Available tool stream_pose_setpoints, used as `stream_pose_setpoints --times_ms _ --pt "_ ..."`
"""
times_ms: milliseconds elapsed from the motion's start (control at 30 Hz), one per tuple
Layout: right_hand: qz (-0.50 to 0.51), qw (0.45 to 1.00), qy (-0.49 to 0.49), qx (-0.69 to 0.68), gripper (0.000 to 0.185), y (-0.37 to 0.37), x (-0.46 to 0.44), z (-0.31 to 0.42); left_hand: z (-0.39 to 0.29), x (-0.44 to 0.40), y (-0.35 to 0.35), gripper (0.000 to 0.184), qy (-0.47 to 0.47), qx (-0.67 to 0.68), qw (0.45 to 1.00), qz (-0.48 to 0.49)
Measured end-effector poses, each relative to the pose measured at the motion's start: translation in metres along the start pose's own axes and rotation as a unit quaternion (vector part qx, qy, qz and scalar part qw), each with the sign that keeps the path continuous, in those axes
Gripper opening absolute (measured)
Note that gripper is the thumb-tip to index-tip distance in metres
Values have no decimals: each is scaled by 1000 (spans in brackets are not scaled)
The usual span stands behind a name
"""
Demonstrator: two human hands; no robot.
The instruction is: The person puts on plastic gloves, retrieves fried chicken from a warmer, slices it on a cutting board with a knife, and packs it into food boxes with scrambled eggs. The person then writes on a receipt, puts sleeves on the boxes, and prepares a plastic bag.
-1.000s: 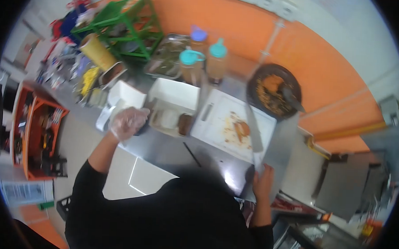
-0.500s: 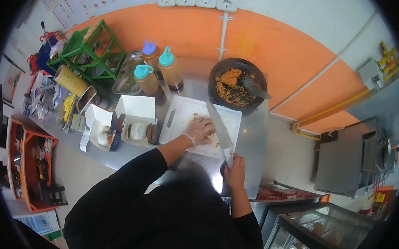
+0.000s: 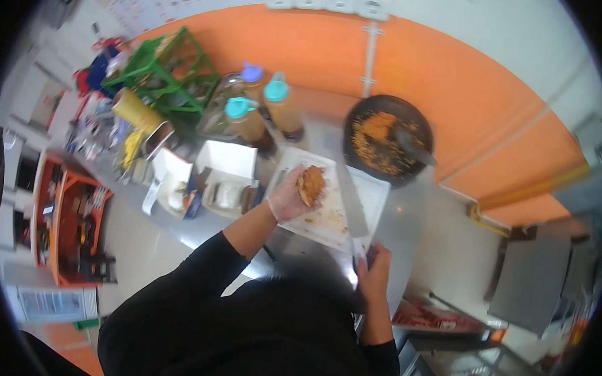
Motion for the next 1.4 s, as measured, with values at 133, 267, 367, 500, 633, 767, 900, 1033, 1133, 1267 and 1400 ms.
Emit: stream_pose_setpoints --times_ms 133,267,367,500,633,767,900,1033,1133,1267,1400 --pt "26 997 72 15 54 -1 -11 -15 -18 68 -16 61 24 175 982 71" --pt "64 998 13 0 51 -2 -24 -21 -35 149 -2 72 -25 180 982 43" --pt "58 997 47 32 52 -6 -33 -12 -54 227 34 68 -86 85 991 -60" --pt "-2 998 34 51 52 -14 -37 25 -79 326 136 47 -75 -19 965 -251" --pt "-82 993 24 85 51 -38 -9 54 -105 351 233 35 -8 -175 886 -430" --pt "-116 982 25 146 49 -77 29 73 -95 296 337 51 -63 -699 600 -384" --pt "-102 977 27 187 49 -112 67 106 -121 308 262 46 -19 -510 786 -349" --pt "-140 977 -8 159 48 -123 105 103 -128 315 268 46 -14 -679 664 -314" --pt "-162 977 -43 134 49 -133 120 105 -143 320 245 50 14 -787 567 -243" --pt "-156 978 -43 132 50 -143 130 103 -117 301 283 59 30 -803 534 -261" --pt "-139 979 -42 142 49 -160 128 125 -94 302 299 51 26 -771 559 -305"
Point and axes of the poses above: each hand's wrist, its own x-axis away from the middle knuckle, its own y-axis out of the back of the hand, z = x × y, the point moved 3 cm from there along -x, towards the middle knuckle, and after that the axes turned 13 degrees about -x, right-handed, at the moved point
